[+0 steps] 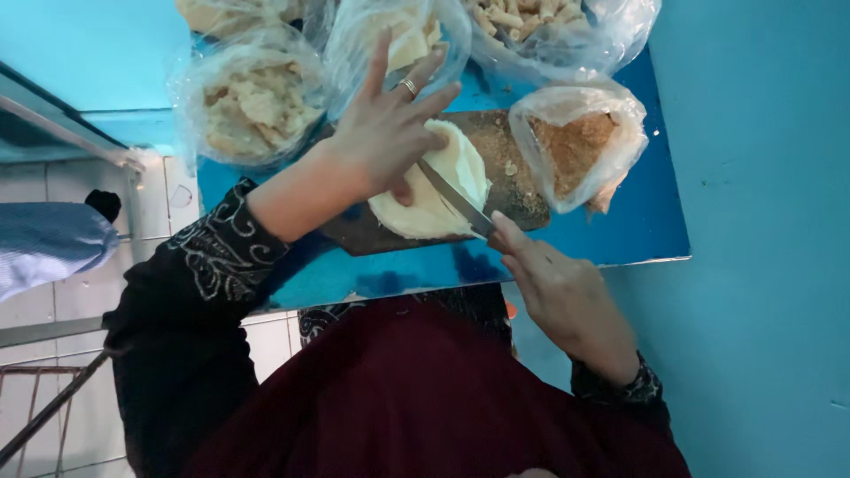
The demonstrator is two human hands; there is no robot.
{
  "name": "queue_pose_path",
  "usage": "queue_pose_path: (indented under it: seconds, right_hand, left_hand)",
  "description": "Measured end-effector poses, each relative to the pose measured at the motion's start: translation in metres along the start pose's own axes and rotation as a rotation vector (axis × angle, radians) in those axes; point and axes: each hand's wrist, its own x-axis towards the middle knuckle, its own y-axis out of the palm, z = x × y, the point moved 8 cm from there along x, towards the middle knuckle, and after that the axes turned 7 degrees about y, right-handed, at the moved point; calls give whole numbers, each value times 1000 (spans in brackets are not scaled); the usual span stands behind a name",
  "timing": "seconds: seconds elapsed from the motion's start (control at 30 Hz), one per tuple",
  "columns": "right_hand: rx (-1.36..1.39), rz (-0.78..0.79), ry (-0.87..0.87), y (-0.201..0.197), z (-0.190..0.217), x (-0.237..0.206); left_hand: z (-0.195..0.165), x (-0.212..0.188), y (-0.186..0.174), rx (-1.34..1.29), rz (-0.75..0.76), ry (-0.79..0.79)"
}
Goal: The person cuts a round flatbread in half with a knife on a wooden cutting board, then folds the cut pieces in half by hand and stacks them with other folded flatbreads on the table. Plastic bags of other flatbread pieces sit around the work area.
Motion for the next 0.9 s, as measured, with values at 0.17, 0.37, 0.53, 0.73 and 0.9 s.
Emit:
queue_pose_path:
  seconds: [0.17,0.37,0.53,0.73,0.9]
  right_hand:
    - [-63,80,25,-2,-12,7]
    - [-22,-22,12,-3,-15,10]
    - [79,-68,43,-2,-16,12]
    - [-19,2,78,-15,-28,7]
    - [161,-115,127,-4,-38,-10]
  left_hand:
    - [-3,6,0,-27,16,-22]
    - [-2,12,2,-84,-1,-39]
    - [-3,11,5,-74,8,-46]
    - [-7,16,3,-66,-28,-50]
    - [-6,16,0,-85,-59,-35]
